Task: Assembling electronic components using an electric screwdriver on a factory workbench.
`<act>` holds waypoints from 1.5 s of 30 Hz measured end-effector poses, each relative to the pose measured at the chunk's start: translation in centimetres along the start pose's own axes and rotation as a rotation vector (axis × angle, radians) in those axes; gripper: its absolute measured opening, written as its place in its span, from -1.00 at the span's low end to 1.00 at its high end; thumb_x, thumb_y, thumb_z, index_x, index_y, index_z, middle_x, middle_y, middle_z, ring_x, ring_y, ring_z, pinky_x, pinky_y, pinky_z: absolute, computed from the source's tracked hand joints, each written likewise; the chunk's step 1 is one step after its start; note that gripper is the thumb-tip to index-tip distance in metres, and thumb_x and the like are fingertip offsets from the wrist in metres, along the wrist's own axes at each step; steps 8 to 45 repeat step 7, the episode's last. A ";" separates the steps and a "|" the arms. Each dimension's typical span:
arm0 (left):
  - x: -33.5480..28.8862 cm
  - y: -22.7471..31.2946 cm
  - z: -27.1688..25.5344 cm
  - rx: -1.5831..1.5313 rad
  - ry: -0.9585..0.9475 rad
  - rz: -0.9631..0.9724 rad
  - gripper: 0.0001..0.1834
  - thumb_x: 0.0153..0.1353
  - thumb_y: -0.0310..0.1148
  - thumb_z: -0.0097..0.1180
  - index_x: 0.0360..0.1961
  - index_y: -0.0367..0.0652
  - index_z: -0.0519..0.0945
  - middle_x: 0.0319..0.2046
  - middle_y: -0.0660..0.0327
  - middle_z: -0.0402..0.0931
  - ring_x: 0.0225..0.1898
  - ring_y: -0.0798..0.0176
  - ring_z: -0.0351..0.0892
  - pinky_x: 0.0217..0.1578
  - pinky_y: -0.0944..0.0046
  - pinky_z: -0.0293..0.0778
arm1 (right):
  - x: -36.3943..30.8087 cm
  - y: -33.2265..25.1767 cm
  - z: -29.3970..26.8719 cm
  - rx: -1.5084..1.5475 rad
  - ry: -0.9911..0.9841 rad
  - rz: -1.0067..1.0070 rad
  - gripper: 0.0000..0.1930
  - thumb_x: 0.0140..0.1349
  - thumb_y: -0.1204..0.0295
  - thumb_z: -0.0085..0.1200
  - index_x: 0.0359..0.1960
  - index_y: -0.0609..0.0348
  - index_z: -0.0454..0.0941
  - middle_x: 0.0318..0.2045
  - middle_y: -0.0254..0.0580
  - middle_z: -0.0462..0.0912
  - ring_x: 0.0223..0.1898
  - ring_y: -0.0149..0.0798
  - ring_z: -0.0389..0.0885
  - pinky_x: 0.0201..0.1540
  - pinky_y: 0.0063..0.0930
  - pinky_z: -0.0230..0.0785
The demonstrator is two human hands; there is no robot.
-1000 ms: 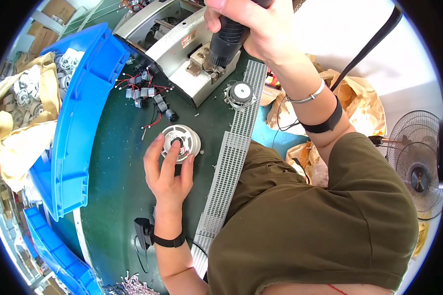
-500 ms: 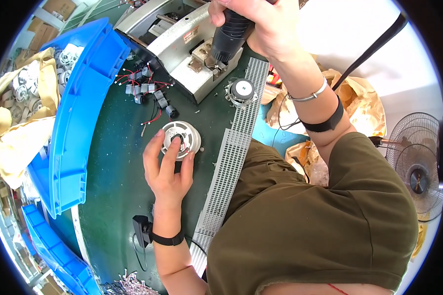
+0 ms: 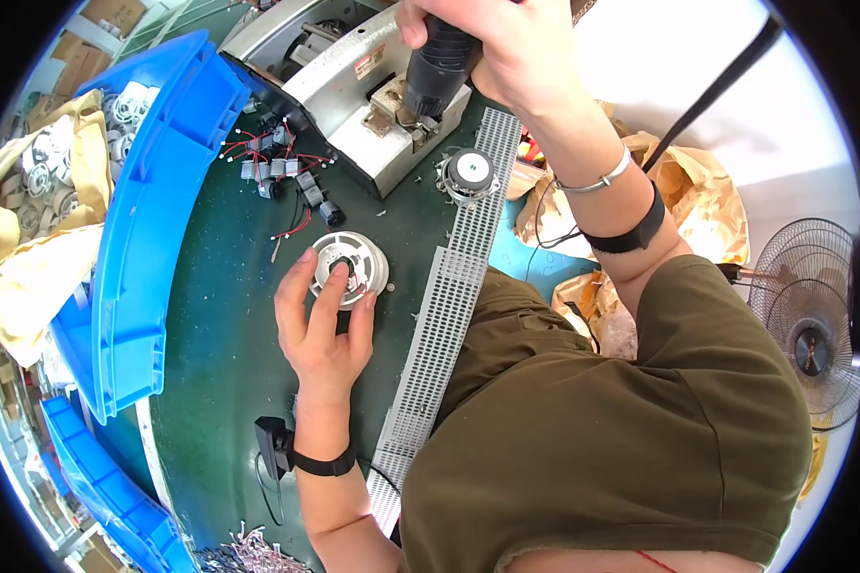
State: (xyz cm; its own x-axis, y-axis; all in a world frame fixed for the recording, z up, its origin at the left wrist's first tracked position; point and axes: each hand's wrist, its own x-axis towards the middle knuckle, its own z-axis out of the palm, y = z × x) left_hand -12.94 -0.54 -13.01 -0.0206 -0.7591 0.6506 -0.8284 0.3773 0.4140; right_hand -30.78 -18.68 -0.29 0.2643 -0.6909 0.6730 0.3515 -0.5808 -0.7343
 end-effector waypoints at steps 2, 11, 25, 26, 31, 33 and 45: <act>-0.1 0.0 -0.1 0.004 0.002 0.006 -0.57 -0.17 -0.49 0.31 -0.16 -0.18 0.56 -0.01 0.01 0.38 -0.05 -0.01 0.44 -0.11 0.15 0.43 | 0.2 -0.1 0.2 -0.045 -0.018 -0.042 -0.74 0.02 0.53 0.21 -0.28 0.28 0.41 -0.64 -0.28 0.53 -0.64 -0.47 0.48 -0.55 -0.62 0.33; -0.3 0.0 -0.1 -0.022 0.013 -0.021 -0.59 -0.14 -0.48 0.30 -0.16 -0.17 0.57 0.01 0.00 0.37 -0.04 -0.02 0.43 -0.10 0.14 0.43 | -1.0 -0.4 -0.6 0.083 -0.041 0.095 -0.60 0.03 0.53 0.19 -0.09 0.30 0.33 -0.64 -0.25 0.53 -0.63 -0.40 0.50 -0.52 -0.53 0.36; -0.3 0.0 -0.1 -0.022 0.013 -0.021 -0.59 -0.14 -0.48 0.30 -0.16 -0.17 0.57 0.01 0.00 0.37 -0.04 -0.02 0.43 -0.10 0.14 0.43 | -1.0 -0.4 -0.6 0.083 -0.041 0.095 -0.60 0.03 0.53 0.19 -0.09 0.30 0.33 -0.64 -0.25 0.53 -0.63 -0.40 0.50 -0.52 -0.53 0.36; -0.3 0.0 -0.1 -0.022 0.013 -0.021 -0.59 -0.14 -0.48 0.30 -0.16 -0.17 0.57 0.01 0.00 0.37 -0.04 -0.02 0.43 -0.10 0.14 0.43 | -1.0 -0.4 -0.6 0.083 -0.041 0.095 -0.60 0.03 0.53 0.19 -0.09 0.30 0.33 -0.64 -0.25 0.53 -0.63 -0.40 0.50 -0.52 -0.53 0.36; -0.3 0.0 -0.1 -0.022 0.013 -0.021 -0.59 -0.14 -0.48 0.30 -0.16 -0.17 0.57 0.01 0.00 0.37 -0.04 -0.02 0.43 -0.10 0.14 0.43 | -1.0 -0.4 -0.6 0.083 -0.041 0.095 -0.60 0.03 0.53 0.19 -0.09 0.30 0.33 -0.64 -0.25 0.53 -0.63 -0.40 0.50 -0.52 -0.53 0.36; -0.3 0.0 -0.1 -0.022 0.013 -0.021 -0.59 -0.14 -0.48 0.30 -0.16 -0.17 0.57 0.01 0.00 0.37 -0.04 -0.02 0.43 -0.10 0.14 0.43 | -1.0 -0.4 -0.6 0.083 -0.041 0.095 -0.60 0.03 0.53 0.19 -0.09 0.30 0.33 -0.64 -0.25 0.53 -0.63 -0.40 0.50 -0.52 -0.53 0.36; -0.3 0.0 -0.1 -0.022 0.013 -0.021 -0.59 -0.14 -0.48 0.30 -0.16 -0.17 0.57 0.01 0.00 0.37 -0.04 -0.02 0.43 -0.10 0.14 0.43 | -1.0 -0.4 -0.6 0.083 -0.041 0.095 -0.60 0.03 0.53 0.19 -0.09 0.30 0.33 -0.64 -0.25 0.53 -0.63 -0.40 0.50 -0.52 -0.53 0.36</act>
